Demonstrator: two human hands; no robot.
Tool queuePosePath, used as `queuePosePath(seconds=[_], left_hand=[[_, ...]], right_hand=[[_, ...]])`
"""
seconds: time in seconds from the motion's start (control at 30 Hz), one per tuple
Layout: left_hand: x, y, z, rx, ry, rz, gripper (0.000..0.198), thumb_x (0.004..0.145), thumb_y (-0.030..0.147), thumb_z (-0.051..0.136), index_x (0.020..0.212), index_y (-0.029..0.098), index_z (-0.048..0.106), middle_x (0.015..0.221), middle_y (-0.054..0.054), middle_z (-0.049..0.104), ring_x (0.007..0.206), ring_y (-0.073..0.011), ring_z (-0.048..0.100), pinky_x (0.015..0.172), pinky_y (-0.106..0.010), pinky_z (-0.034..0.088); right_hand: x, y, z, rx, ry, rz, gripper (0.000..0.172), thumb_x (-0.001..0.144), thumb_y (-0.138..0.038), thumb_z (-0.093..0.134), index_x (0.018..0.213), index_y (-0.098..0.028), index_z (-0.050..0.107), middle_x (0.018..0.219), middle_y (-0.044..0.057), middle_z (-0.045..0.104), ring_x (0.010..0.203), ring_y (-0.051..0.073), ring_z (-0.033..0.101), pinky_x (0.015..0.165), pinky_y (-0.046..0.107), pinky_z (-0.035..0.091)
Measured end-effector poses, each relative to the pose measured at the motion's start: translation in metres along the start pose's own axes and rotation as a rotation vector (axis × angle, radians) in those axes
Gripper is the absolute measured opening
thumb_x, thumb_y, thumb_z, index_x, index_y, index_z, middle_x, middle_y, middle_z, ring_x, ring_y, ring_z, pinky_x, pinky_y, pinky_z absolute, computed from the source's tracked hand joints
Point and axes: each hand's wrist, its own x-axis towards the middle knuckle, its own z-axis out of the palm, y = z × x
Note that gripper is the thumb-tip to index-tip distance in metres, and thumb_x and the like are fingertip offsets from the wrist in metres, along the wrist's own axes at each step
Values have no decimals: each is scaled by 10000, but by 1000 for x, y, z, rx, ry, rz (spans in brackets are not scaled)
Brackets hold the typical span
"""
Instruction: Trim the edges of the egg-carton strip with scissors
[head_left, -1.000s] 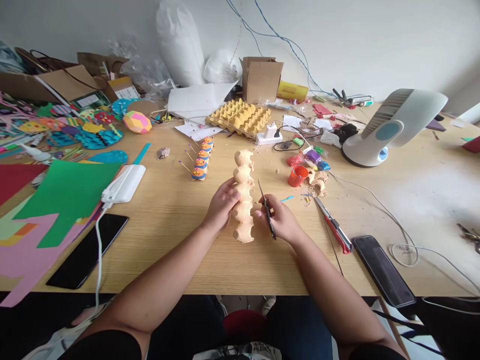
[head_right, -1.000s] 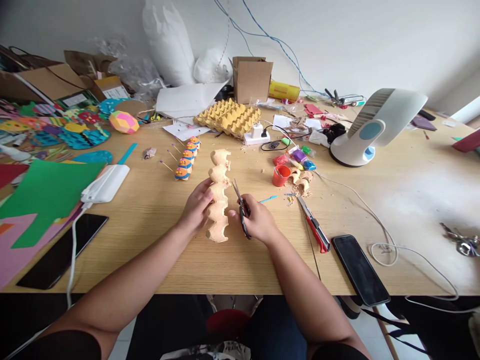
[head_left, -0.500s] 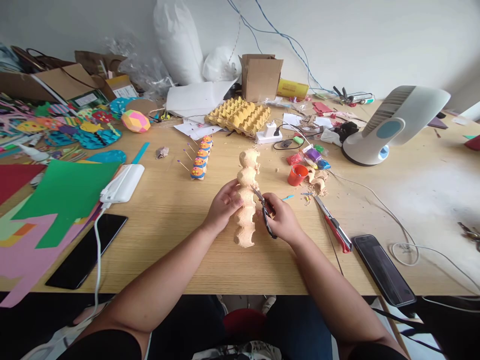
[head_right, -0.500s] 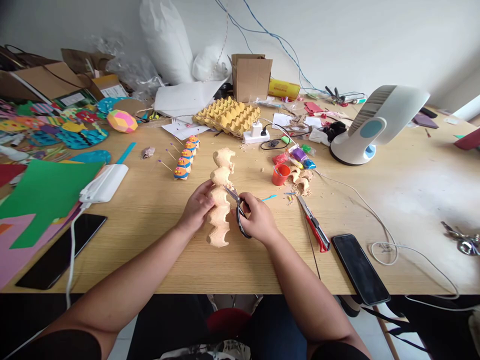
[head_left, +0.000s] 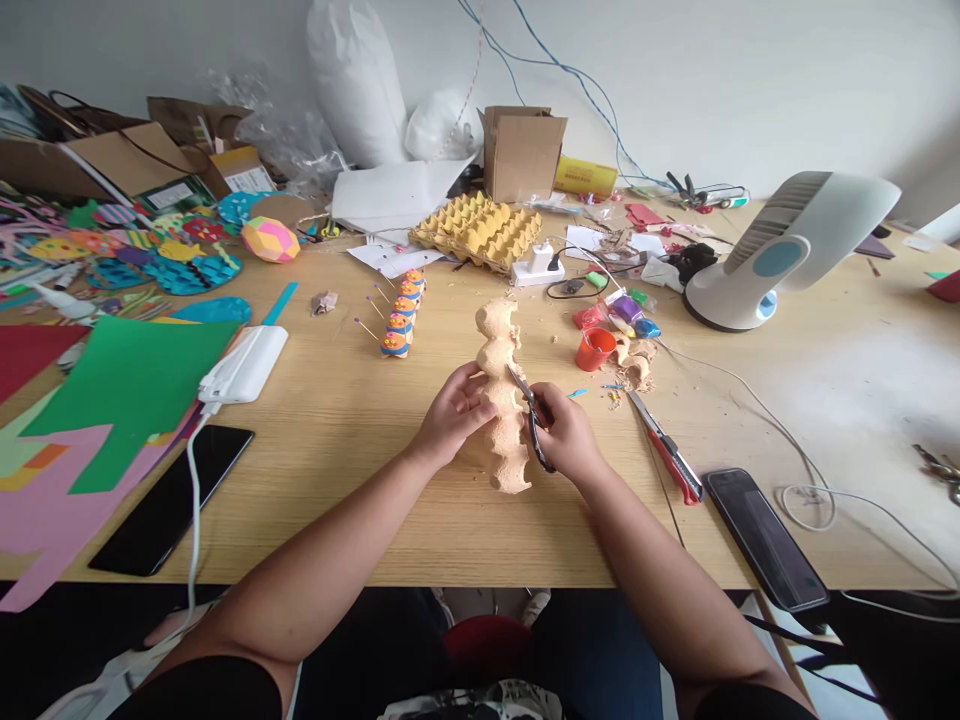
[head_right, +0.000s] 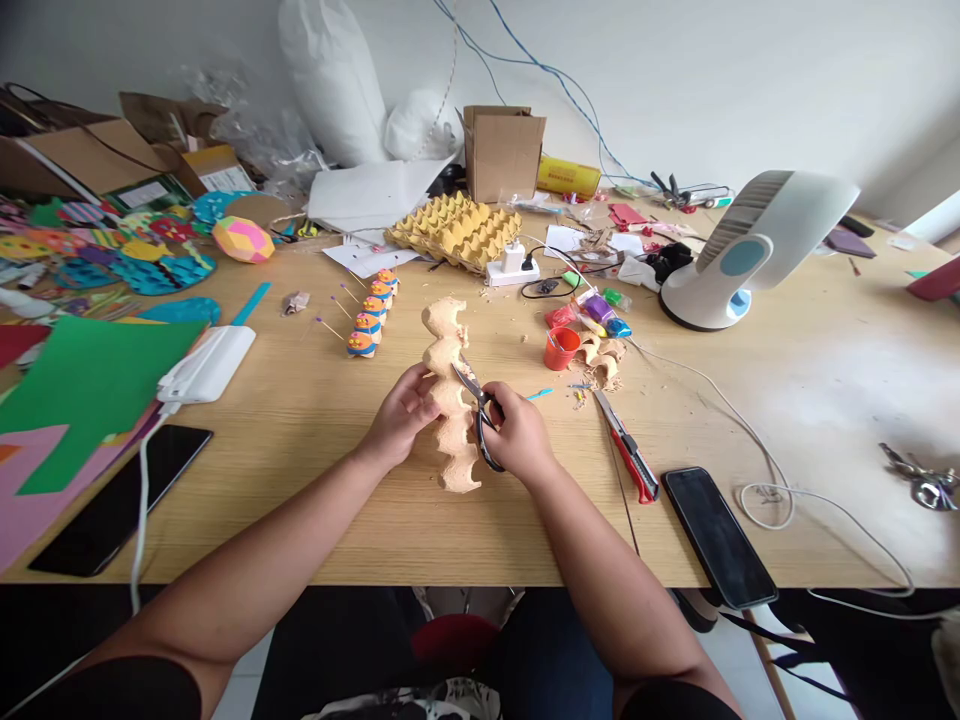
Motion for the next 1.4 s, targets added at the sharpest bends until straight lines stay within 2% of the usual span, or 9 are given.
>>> queuePosePath(seconds=[0.17,0.5,0.9,1.27,1.4], left_hand=[[0,1,1,0,-22,-18,721,803,501,954,1383,227,625,1396,-150,770,1164,-295,779,858,-328,610],[0,8,5,2,-35,-79,712,811,553,933,1361,213,636,1266,-136,806,1093,-292,786,789,-312,604],[-1,7,6,-10,-40,-141,750,806,592,921,1365,196,615,1197,-129,805,1040,-281,784,785,-315,602],[0,6,4,14,-27,-155,712,806,587,915,1338,207,634,1174,-111,811,1021,-276,785,778,-317,602],[0,7,5,-2,-40,-141,700,812,565,919,1344,204,639,1221,-125,809,1062,-286,789,813,-326,609]], right_hand=[[1,1,1,21,19,20,252,834,-333,638,1064,-228,639,704,-39,561,655,172,519,646,288,387],[0,2,1,0,17,54,272,815,-295,618,1077,-239,668,761,-7,651,717,192,582,655,281,419],[-1,1,1,-56,26,69,260,825,-311,629,1066,-234,688,669,-33,588,637,177,539,626,278,375],[2,-3,-5,-155,59,4,271,835,-305,602,1091,-226,639,773,1,582,713,206,533,690,309,383],[2,-4,-6,-141,6,1,257,846,-296,600,1092,-227,633,762,-7,578,698,199,527,675,301,379]])
